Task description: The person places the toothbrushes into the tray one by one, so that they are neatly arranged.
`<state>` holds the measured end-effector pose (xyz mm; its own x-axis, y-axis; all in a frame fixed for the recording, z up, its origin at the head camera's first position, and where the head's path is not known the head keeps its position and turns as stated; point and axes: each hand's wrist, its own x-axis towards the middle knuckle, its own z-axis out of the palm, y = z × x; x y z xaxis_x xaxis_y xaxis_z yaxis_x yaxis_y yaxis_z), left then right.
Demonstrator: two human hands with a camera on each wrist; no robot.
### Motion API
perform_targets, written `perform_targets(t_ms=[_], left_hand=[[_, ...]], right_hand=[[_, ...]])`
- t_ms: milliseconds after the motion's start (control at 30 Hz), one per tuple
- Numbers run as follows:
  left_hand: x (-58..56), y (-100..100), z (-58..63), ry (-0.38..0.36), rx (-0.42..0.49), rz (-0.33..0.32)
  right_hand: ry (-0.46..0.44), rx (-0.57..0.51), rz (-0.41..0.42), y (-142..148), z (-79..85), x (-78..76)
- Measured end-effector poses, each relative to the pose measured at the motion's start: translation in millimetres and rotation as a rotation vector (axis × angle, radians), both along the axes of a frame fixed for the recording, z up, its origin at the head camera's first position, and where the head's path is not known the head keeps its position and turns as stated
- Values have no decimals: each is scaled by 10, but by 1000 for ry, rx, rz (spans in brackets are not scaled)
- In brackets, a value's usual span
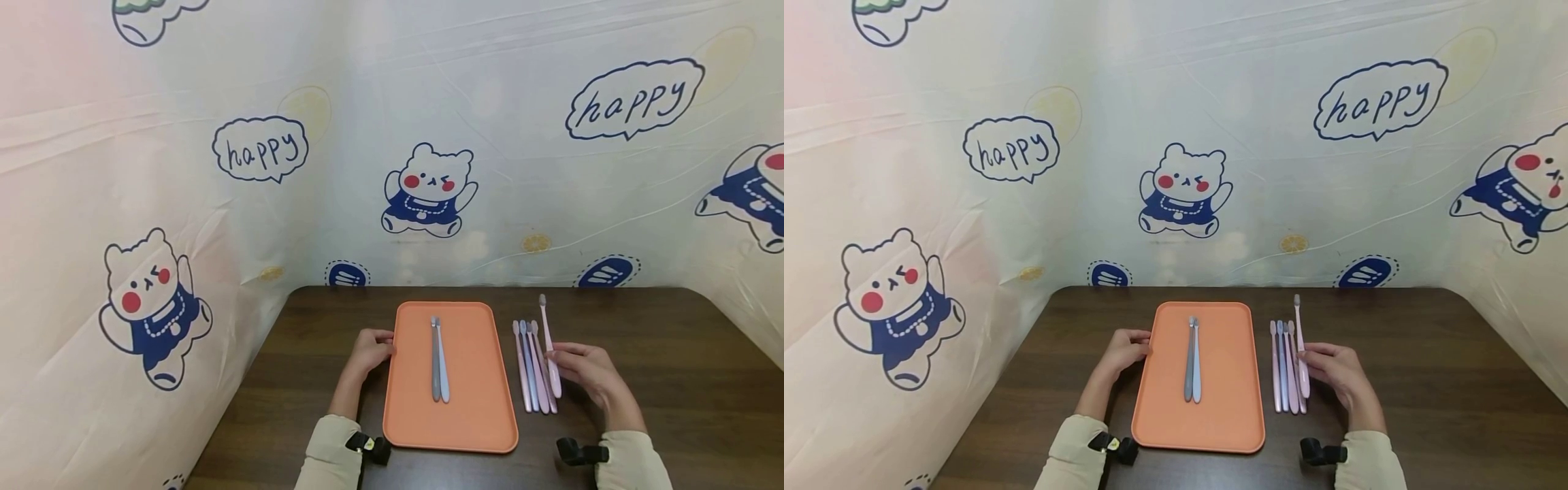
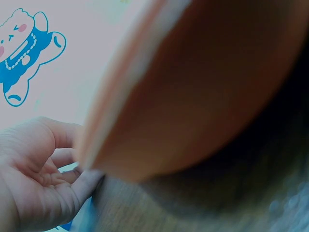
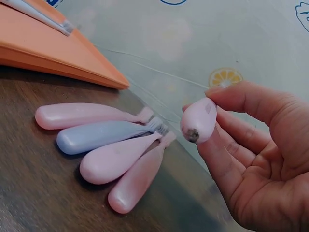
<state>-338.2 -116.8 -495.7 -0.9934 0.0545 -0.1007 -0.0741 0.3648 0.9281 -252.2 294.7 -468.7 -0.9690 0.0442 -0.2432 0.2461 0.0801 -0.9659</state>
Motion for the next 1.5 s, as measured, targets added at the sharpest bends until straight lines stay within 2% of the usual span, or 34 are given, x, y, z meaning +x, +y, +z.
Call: perform_targets(t_ms=[500,867,1100,1333,1500], left_hand=[[-7,-4,12,-2,4,2],[12,6,19,-3,7,0],[9,7,27,-9,0,3],[7,10,34,-15,-1,3],[10,10,24,-13,5,4]], right_hand=[[25,0,-46,-129,27,-61],[37,-24,-7,-181,16,-70],[59,-43,-11,-268,36,-85],[66,3,-10,-361,46,-104],[75,-12,-3,-419,29,-121]])
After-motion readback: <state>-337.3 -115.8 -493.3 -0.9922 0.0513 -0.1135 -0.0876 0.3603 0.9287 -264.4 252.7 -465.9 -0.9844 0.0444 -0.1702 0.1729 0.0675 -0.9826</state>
